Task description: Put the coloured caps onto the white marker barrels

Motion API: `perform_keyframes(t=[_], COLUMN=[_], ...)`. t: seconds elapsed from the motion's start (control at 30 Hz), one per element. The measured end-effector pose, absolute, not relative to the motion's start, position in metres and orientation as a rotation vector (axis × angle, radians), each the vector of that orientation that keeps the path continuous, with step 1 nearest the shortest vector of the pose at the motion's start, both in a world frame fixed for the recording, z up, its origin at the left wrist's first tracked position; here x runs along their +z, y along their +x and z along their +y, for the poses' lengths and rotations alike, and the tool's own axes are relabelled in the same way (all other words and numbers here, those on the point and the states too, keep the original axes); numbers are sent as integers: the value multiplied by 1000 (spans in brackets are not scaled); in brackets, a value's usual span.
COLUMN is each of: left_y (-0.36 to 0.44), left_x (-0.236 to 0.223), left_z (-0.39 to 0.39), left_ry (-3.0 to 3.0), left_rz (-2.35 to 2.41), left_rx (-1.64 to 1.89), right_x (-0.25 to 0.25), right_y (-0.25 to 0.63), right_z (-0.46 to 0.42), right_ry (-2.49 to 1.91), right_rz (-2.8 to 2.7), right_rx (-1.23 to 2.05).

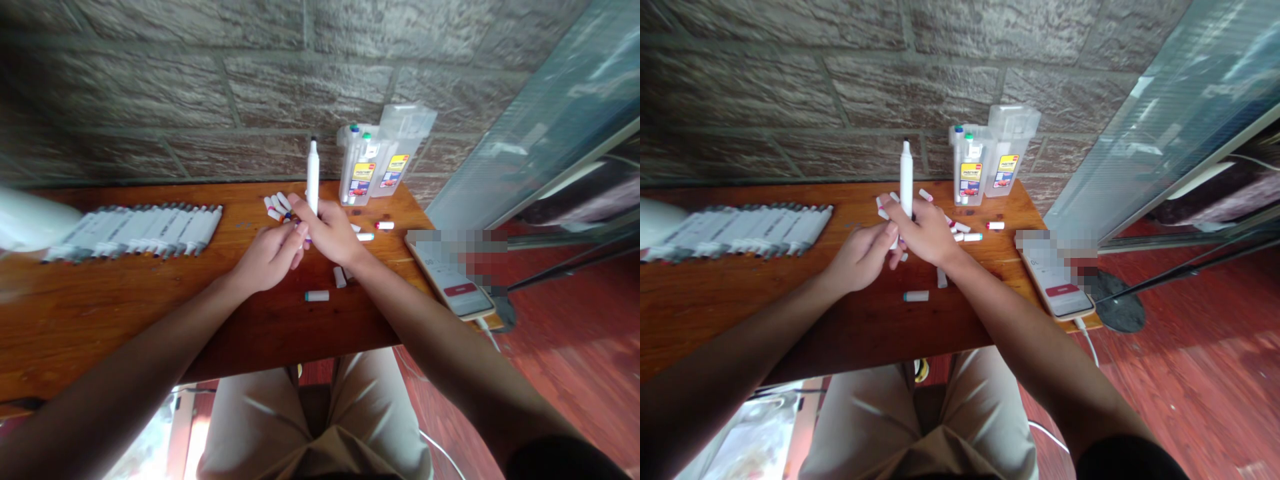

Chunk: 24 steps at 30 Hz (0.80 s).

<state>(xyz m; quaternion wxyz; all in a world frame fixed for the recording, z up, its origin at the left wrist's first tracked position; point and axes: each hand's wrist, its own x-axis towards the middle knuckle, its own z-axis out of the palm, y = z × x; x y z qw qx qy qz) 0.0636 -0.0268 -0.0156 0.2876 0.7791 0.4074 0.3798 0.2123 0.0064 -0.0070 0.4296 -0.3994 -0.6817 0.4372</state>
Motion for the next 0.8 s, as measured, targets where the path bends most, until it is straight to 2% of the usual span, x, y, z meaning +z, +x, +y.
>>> perform_keyframes(t=[0.8], left_y=[63], left_x=[-17], left_z=[-26], left_ry=[2133], left_rz=[1186], left_rx=[983], right_x=[-1], right_y=[217], right_z=[5], right_ry=[-1036], right_rz=[-1810], right_rx=[1089])
